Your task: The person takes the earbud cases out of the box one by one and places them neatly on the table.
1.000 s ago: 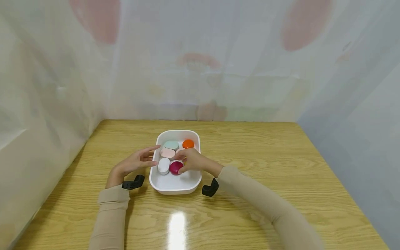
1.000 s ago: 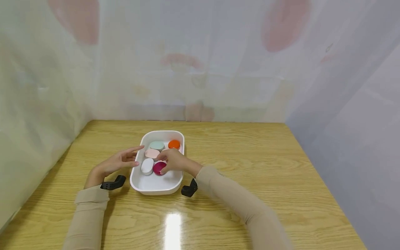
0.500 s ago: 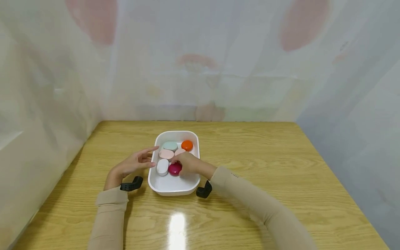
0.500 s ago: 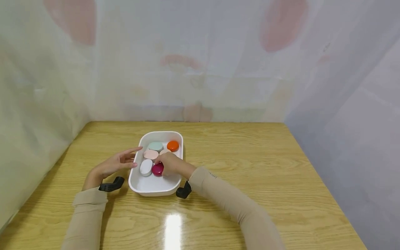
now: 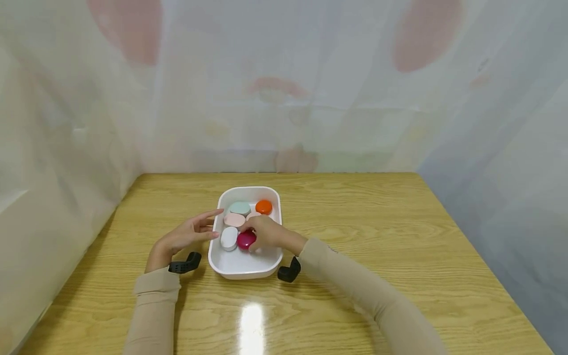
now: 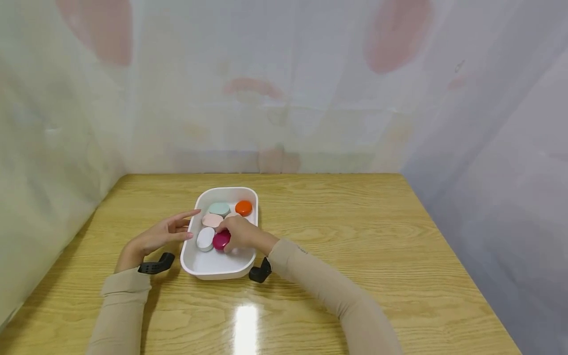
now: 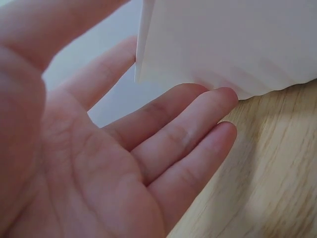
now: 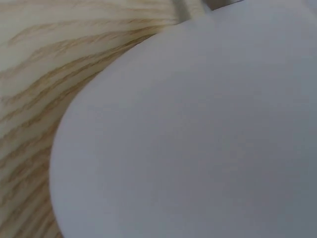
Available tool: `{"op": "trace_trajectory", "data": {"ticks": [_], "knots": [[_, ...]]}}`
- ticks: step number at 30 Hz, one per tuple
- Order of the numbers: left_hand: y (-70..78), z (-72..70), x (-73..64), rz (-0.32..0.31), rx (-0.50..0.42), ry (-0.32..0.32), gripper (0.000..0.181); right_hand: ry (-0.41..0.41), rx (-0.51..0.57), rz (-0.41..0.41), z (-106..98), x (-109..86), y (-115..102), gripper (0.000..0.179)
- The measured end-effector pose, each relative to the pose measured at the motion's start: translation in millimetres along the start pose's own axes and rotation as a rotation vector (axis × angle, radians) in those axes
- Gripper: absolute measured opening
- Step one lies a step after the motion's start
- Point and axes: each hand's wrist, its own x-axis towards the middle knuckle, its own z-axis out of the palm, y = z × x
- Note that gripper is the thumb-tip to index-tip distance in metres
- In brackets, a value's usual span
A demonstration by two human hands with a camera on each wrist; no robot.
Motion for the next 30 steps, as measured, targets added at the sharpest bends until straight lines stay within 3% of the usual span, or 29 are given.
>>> {"op": "trace_trajectory", "data": {"ticks": [9,16,21,30], "knots": [[-1.3,0.0,-0.2,0.008,-0.003,0.001,0.072,0.093,0.262,-0.077,-12.4,-15.9,8.6,0.044],[-2.3,0.6,0.5,0.012,-0.025,-0.003,0.073,0.231,0.439,-0.021,-32.0,-37.6,30.8,0.048],[-2.4,-0.5,0.1,0.017,-0.028,-0.008,0.073,0.328,0.457,0.002,-42.8,-51.5,53.4,0.049],[-1.9,0.4,0.1,-0.008,-0.045,-0.011,0.073,0.400,0.477,0.102,-50.7,-65.6,94.2,0.052]]}}
